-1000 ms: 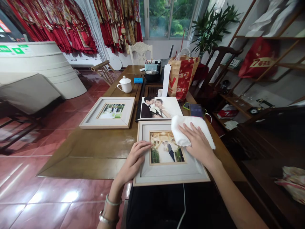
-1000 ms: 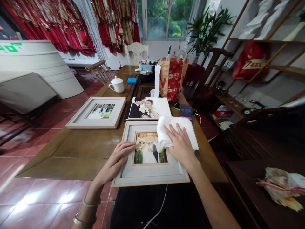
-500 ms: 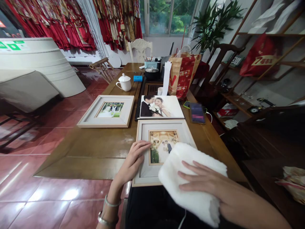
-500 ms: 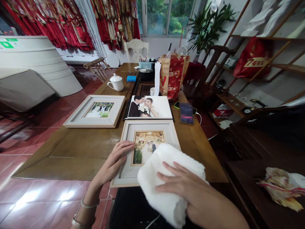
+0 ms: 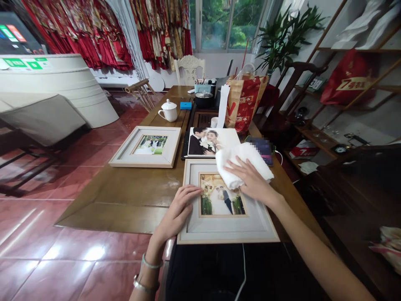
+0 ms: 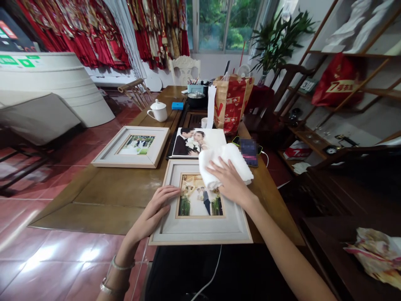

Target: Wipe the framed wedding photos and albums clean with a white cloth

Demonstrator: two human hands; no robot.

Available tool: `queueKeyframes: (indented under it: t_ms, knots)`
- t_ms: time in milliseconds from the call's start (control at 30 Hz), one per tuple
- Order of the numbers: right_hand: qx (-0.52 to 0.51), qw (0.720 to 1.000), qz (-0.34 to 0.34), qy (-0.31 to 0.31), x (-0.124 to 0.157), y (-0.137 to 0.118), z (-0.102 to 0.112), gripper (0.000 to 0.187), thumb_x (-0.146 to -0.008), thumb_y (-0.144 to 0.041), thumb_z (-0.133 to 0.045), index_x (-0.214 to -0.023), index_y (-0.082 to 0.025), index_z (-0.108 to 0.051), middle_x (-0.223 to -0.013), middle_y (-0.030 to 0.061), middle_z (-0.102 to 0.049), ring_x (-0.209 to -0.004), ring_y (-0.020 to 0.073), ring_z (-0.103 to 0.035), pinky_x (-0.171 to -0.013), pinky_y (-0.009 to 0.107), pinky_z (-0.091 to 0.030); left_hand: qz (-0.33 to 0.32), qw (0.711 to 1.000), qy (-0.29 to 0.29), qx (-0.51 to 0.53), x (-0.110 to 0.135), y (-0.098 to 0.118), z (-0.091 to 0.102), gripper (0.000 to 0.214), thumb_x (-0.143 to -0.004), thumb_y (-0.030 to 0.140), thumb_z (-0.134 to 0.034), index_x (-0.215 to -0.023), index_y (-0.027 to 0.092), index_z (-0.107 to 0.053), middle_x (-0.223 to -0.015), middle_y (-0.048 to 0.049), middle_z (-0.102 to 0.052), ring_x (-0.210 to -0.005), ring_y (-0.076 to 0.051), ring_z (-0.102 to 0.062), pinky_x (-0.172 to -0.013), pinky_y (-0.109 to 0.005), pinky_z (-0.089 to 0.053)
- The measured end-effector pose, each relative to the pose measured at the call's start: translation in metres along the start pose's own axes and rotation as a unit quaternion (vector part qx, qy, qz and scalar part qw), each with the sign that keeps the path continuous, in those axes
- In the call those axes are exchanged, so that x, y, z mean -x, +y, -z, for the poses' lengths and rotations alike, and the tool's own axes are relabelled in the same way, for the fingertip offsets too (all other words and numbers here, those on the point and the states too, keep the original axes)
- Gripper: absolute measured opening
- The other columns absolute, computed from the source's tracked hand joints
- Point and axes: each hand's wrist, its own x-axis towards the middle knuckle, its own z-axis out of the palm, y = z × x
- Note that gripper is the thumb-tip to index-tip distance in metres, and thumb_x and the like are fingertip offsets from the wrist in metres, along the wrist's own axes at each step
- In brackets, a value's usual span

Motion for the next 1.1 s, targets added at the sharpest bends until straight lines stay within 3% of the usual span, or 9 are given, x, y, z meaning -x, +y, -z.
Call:
queueKeyframes:
  t_ms: [133,267,433,533,633,767,833,933,1100]
  knots:
    - [-0.053,0.993,0.061,-0.090,0.026,-0.036,0.001,0.092,-0.055,0.004,-0.039,-0.142,-0.027,-0.045,-0.152,-0.0006,-0.037,-0.147,0.0226,-0.012,-0.118,0.058,-0.009,0.003,1.000,0.007,-0.004,0.000,0.001,0.000,0.041,-0.096,0.019,-0.041,-0.134,0.026,-0.052,-0.134,-0.0080,-0.054,-0.129,-0.027,-0.039,-0.112,-0.053,-0.029]
    - [-0.153,0.966,0.098,-0.186,0.075,-0.064,0.022,0.094,-0.052,0.004,-0.038,-0.139,-0.029,-0.048,-0.151,-0.0039,-0.039,-0.146,0.0217,-0.016,-0.118,0.055,-0.014,0.016,1.000,0.019,-0.011,0.000,0.001,-0.001,0.038,-0.098,0.023,-0.038,-0.132,0.025,-0.055,-0.132,-0.0076,-0.055,-0.128,-0.026,-0.041,-0.113,-0.050,-0.029]
    - [-0.193,0.955,0.079,-0.209,0.120,-0.053,0.049,0.078,-0.068,0.003,-0.042,-0.132,-0.040,-0.054,-0.141,-0.0090,-0.052,-0.139,0.0204,-0.035,-0.115,0.047,-0.032,0.023,0.999,0.023,-0.010,0.001,0.000,-0.002,0.038,-0.100,0.025,-0.034,-0.132,0.026,-0.055,-0.134,-0.0060,-0.054,-0.129,-0.024,-0.040,-0.115,-0.048,-0.027]
    - [-0.153,0.973,0.021,-0.168,0.111,-0.029,0.046,0.076,-0.065,0.001,-0.043,-0.128,-0.039,-0.059,-0.139,-0.0082,-0.054,-0.138,0.0253,-0.037,-0.113,0.051,-0.035,0.023,1.000,0.018,-0.010,0.000,0.001,-0.002,0.037,-0.100,0.025,-0.035,-0.132,0.025,-0.055,-0.133,-0.0061,-0.055,-0.129,-0.023,-0.040,-0.115,-0.047,-0.027]
    - [-0.079,0.992,-0.009,-0.095,0.079,-0.007,0.031,0.083,-0.060,0.002,-0.039,-0.133,-0.034,-0.055,-0.144,-0.0068,-0.049,-0.142,0.0248,-0.029,-0.116,0.054,-0.026,0.024,1.000,0.013,-0.011,0.000,0.002,-0.001,0.037,-0.100,0.025,-0.036,-0.130,0.025,-0.057,-0.133,-0.0063,-0.055,-0.129,-0.023,-0.039,-0.114,-0.047,-0.028]
    - [0.013,0.998,-0.054,-0.002,0.037,-0.005,0.008,0.084,-0.062,0.005,-0.037,-0.140,-0.025,-0.047,-0.150,0.0010,-0.042,-0.145,0.0243,-0.020,-0.117,0.056,-0.021,0.016,1.000,0.010,-0.012,-0.001,0.002,-0.001,0.036,-0.100,0.024,-0.035,-0.128,0.025,-0.059,-0.133,-0.0069,-0.055,-0.128,-0.024,-0.040,-0.112,-0.047,-0.029]
    - [0.028,0.998,-0.053,-0.016,0.028,-0.019,0.000,0.087,-0.060,0.006,-0.037,-0.141,-0.023,-0.046,-0.151,0.0029,-0.039,-0.146,0.0257,-0.016,-0.116,0.058,-0.019,0.012,1.000,0.011,-0.015,-0.001,0.001,-0.001,0.036,-0.100,0.024,-0.035,-0.127,0.025,-0.059,-0.132,-0.0071,-0.056,-0.128,-0.024,-0.040,-0.112,-0.047,-0.029]
    - [-0.001,0.996,0.006,-0.088,0.031,-0.051,-0.002,0.093,-0.056,0.007,-0.037,-0.143,-0.023,-0.043,-0.153,0.0019,-0.036,-0.147,0.0252,-0.013,-0.118,0.057,-0.014,0.011,1.000,0.015,-0.017,-0.001,0.001,-0.002,0.035,-0.100,0.025,-0.035,-0.126,0.023,-0.059,-0.131,-0.0075,-0.056,-0.127,-0.024,-0.040,-0.112,-0.046,-0.029]
    - [-0.118,0.969,0.074,-0.204,0.064,-0.090,0.022,0.094,-0.053,0.006,-0.038,-0.141,-0.025,-0.046,-0.152,0.0009,-0.038,-0.146,0.0237,-0.014,-0.118,0.053,-0.014,0.021,0.999,0.023,-0.009,-0.002,0.004,-0.002,0.032,-0.100,0.025,-0.035,-0.107,0.020,-0.066,-0.116,-0.0081,-0.063,-0.125,-0.024,-0.042,-0.109,-0.045,-0.032]
